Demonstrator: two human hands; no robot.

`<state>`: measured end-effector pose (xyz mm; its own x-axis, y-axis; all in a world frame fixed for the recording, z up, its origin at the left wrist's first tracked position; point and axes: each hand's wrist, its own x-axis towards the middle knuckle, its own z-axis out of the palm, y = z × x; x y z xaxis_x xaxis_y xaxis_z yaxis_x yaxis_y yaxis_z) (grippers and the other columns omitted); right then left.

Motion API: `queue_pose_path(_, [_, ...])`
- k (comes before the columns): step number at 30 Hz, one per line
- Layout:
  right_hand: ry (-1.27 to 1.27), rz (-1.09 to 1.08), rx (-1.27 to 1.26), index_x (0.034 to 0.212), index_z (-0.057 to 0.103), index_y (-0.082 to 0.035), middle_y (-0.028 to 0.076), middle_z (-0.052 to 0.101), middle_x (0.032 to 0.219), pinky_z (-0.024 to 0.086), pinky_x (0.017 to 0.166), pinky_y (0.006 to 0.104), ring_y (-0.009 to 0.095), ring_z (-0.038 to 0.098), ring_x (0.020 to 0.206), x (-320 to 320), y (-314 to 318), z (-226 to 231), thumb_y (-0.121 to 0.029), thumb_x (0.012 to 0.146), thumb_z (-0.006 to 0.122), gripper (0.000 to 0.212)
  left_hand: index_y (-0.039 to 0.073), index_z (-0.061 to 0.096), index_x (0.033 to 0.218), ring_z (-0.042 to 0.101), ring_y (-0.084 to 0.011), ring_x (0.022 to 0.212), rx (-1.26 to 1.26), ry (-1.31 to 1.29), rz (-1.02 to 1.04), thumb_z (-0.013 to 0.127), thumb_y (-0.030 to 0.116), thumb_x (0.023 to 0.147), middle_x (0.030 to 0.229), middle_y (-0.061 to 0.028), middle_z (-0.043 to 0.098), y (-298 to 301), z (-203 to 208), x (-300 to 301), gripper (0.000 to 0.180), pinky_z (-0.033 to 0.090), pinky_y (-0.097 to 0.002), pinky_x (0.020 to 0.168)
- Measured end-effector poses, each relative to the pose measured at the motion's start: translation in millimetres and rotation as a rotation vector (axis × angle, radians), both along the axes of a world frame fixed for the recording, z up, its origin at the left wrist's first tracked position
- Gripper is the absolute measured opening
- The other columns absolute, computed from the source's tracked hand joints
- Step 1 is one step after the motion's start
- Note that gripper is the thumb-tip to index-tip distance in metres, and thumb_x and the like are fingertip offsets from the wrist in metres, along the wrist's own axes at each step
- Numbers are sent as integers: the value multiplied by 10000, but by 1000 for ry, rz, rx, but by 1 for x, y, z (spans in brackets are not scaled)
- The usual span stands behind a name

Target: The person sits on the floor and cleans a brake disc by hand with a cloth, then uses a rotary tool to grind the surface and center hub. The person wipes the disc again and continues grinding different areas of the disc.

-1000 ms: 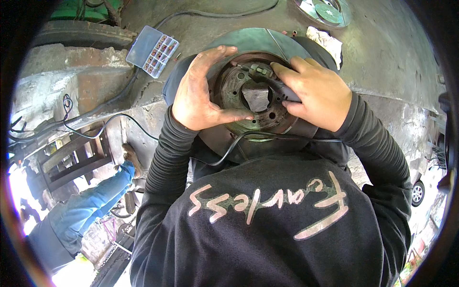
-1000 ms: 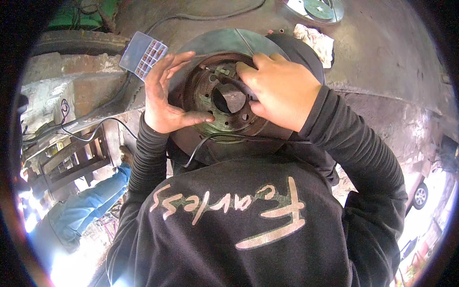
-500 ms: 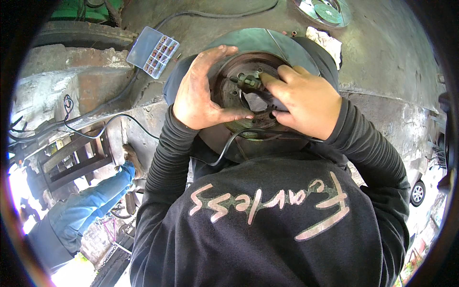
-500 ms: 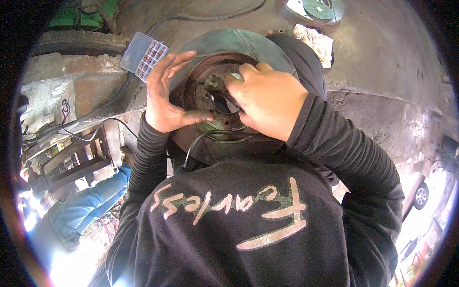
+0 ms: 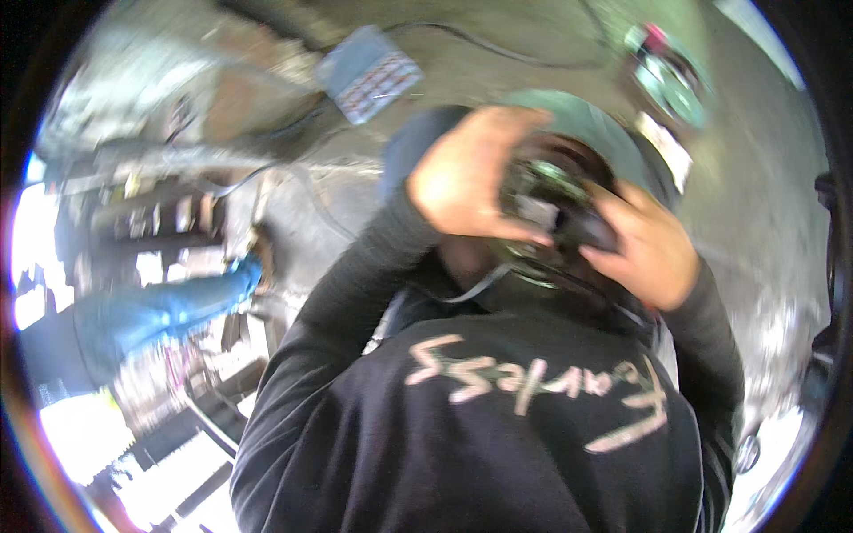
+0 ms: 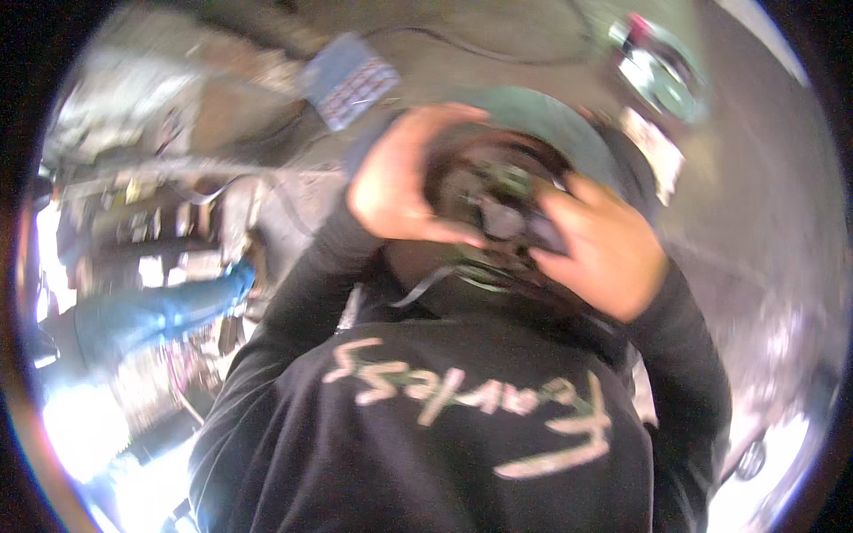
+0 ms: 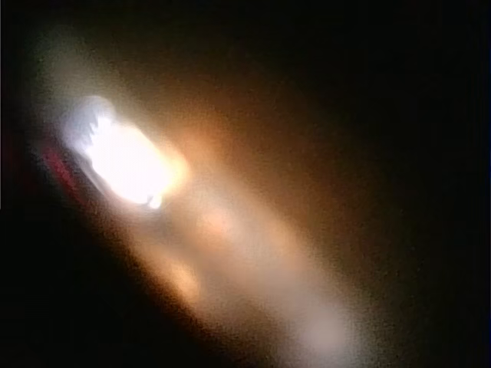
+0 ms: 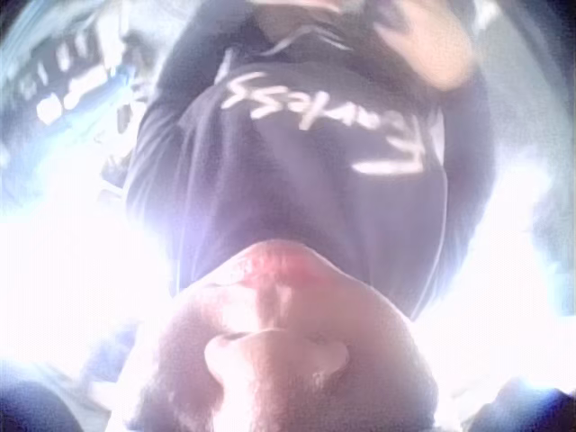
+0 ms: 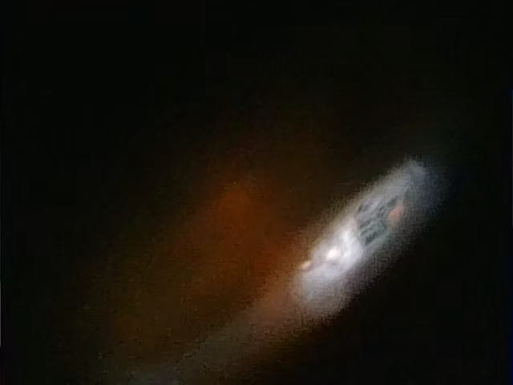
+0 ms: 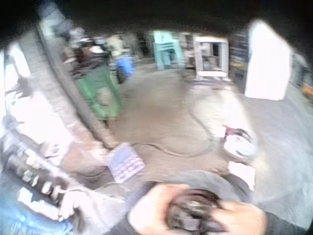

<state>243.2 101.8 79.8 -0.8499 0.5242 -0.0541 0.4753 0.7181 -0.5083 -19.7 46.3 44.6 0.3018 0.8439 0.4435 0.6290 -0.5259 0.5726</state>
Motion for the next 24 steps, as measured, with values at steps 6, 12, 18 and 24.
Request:
queue_pose_path(6, [324, -358, -559, 1350, 460, 111, 160, 588, 1239, 411, 1011, 338, 217, 561, 1133, 87, 27, -28, -428, 688, 823, 928, -1, 543, 1223, 550, -389, 1023, 128, -111, 174, 705, 425, 821, 1114, -206, 567, 6, -6, -3, 608, 446, -464, 899])
queue_pose_path(12, [824, -384, -1048, 1471, 299, 15, 116, 555, 1157, 500, 838, 326, 194, 581, 1020, 133, 38, -46, -466, 845, 696, 884, 5, 581, 1133, 580, -390, 1006, -73, -150, 474, 686, 327, 840, 1030, -199, 581, 8, -17, 4, 448, 479, -449, 871])
queue_pose_path(18, [1052, -172, -1514, 1456, 344, -46, 97, 517, 1270, 501, 847, 336, 199, 539, 1116, 173, 59, -119, -451, 968, 565, 672, 25, 599, 1098, 623, -387, 954, -130, 11, 480, 686, 356, 819, 1025, -190, 603, 10, -22, 9, 441, 514, -464, 825])
queue_pose_path(24, [1563, -618, -1747, 1453, 364, -141, 81, 560, 1240, 527, 838, 378, 206, 570, 1058, 169, 24, -145, -548, 917, 594, 711, 31, 596, 1144, 630, -351, 980, -163, 150, 533, 670, 390, 817, 1019, -174, 616, 17, -32, 10, 491, 484, -469, 892])
